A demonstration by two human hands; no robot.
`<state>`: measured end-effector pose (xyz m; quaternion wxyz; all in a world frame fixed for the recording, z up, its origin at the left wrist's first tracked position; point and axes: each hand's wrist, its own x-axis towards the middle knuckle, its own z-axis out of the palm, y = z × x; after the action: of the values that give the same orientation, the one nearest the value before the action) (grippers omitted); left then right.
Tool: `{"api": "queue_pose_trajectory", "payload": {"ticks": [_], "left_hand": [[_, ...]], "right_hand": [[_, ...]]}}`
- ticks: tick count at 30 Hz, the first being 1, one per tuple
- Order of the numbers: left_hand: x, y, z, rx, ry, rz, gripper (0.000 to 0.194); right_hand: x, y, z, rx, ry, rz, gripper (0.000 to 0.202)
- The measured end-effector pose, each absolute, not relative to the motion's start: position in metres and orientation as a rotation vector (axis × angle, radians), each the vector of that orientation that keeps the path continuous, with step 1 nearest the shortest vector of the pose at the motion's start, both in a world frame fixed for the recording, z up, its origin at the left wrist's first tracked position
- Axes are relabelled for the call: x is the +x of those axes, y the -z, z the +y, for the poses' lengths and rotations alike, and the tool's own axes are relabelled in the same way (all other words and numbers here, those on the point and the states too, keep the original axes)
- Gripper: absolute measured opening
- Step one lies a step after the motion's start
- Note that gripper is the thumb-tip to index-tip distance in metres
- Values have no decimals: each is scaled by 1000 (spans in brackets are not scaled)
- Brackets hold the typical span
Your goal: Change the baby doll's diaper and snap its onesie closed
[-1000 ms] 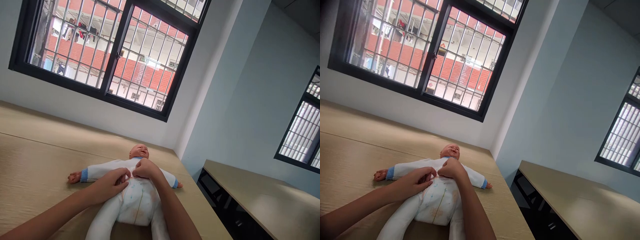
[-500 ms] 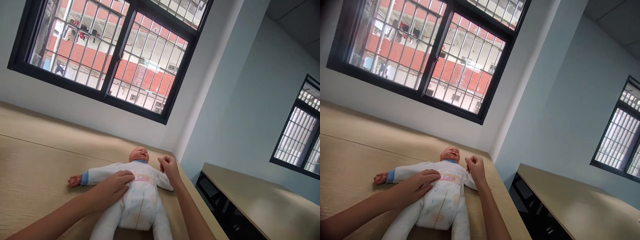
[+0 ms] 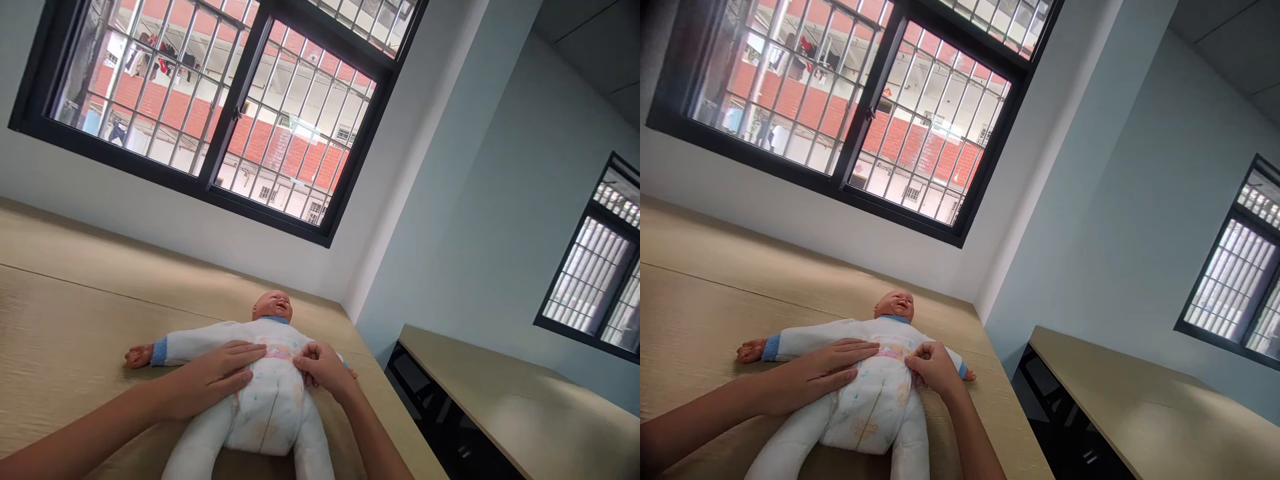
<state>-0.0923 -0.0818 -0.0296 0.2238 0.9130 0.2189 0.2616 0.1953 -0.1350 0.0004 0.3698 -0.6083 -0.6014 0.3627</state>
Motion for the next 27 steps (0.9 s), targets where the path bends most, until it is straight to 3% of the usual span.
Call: {"api": "queue_pose_trajectory", "payload": {"ticks": [8, 15, 27], "left_hand": [[-90, 30, -80, 2542, -726, 647, 50], [-74, 12, -85, 2556, -726, 611, 48], [-78, 31, -87, 2538, -887, 702, 45]], "right_hand": [[179, 15, -133, -1581, -841, -1439, 56], [182, 24, -129, -1572, -721, -1472, 54], [185, 38, -120, -1460, -540, -1539, 49]]}}
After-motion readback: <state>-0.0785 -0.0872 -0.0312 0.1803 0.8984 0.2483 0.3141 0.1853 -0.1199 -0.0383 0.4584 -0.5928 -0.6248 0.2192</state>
